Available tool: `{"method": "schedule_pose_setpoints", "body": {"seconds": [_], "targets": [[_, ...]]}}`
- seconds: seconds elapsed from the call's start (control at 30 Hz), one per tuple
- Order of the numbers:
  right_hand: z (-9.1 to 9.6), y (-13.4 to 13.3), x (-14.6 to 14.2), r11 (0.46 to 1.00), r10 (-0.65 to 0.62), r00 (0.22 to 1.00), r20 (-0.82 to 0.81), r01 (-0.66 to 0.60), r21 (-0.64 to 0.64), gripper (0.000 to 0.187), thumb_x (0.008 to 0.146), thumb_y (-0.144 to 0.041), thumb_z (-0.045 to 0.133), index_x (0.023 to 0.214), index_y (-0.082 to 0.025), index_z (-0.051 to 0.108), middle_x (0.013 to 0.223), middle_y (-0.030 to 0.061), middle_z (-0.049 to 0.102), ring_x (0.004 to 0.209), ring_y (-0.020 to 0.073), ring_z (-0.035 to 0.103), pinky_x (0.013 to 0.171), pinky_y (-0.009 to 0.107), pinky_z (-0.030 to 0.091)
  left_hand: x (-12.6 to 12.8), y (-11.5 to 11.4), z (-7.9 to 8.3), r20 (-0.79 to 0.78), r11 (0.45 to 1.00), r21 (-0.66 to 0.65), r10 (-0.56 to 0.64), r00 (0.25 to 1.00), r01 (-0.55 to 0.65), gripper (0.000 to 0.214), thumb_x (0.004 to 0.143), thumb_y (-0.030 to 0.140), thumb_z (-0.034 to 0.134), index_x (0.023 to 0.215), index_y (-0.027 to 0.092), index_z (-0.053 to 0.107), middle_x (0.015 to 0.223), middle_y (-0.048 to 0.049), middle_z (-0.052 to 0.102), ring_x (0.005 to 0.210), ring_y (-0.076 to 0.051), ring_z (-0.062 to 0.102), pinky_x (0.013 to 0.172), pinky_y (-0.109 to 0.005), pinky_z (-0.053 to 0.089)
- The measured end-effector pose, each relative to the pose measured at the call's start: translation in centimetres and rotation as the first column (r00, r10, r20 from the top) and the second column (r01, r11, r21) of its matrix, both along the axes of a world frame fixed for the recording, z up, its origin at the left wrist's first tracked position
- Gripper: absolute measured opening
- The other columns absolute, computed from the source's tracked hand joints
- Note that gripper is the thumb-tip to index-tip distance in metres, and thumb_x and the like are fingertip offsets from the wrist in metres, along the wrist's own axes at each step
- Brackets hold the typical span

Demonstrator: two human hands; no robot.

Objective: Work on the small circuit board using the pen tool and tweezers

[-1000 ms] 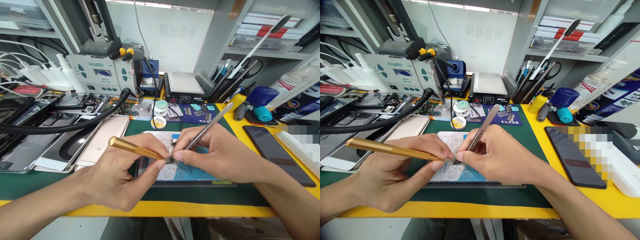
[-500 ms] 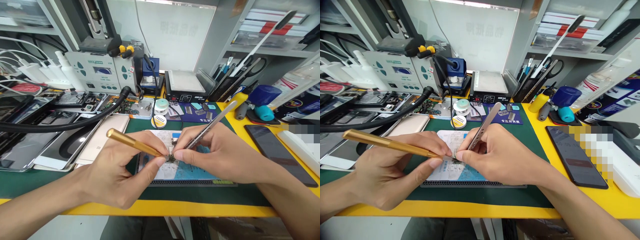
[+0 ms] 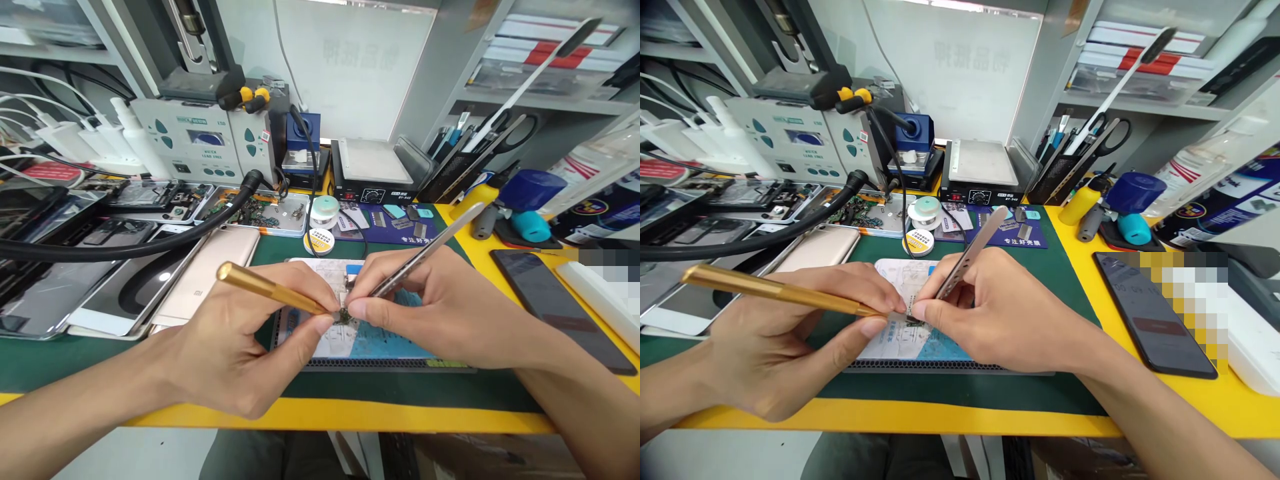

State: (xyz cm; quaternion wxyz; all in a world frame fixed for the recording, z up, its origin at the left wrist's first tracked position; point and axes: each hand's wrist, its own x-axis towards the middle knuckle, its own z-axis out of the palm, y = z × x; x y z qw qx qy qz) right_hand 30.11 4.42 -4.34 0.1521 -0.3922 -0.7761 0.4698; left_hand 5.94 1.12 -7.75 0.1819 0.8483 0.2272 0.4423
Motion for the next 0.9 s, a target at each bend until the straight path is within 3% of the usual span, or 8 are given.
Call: {"method": "schedule_pose_setpoints", "body": {"seconds": [0.37, 0.9], "targets": [[0.0, -0.04, 0.08, 0.997, 0.019, 0.999, 0.043, -0.022, 0.074, 0.027, 0.1, -0.041, 0.065, 0.092, -0.017, 0.075, 0.085, 0.0041, 0.069, 0.078, 0.0133, 0.062, 0.072, 0.025, 0.05, -0.06, -0.08, -0.08, -0.04, 1.0, -0.003, 0.014, 0.999, -0.014, 0.018, 0.09, 0.002, 0.064, 0.106, 0.009, 0.066, 0.093, -0.0055, 0.073, 0.087, -0.012, 0.073, 0.08, -0.025, 0.065], [-0.01, 0.07, -0.04, 0.995, 0.041, 0.999, 0.021, -0.043, 0.095, 0.027, 0.1, -0.036, 0.063, 0.089, -0.015, 0.076, 0.082, 0.0042, 0.067, 0.075, 0.0117, 0.061, 0.066, 0.022, 0.049, -0.22, -0.09, 0.12, -0.067, 1.0, -0.002, 0.029, 0.997, -0.029, 0.014, 0.092, 0.004, 0.063, 0.106, 0.008, 0.066, 0.093, -0.0051, 0.072, 0.089, -0.011, 0.072, 0.079, -0.023, 0.064]]}}
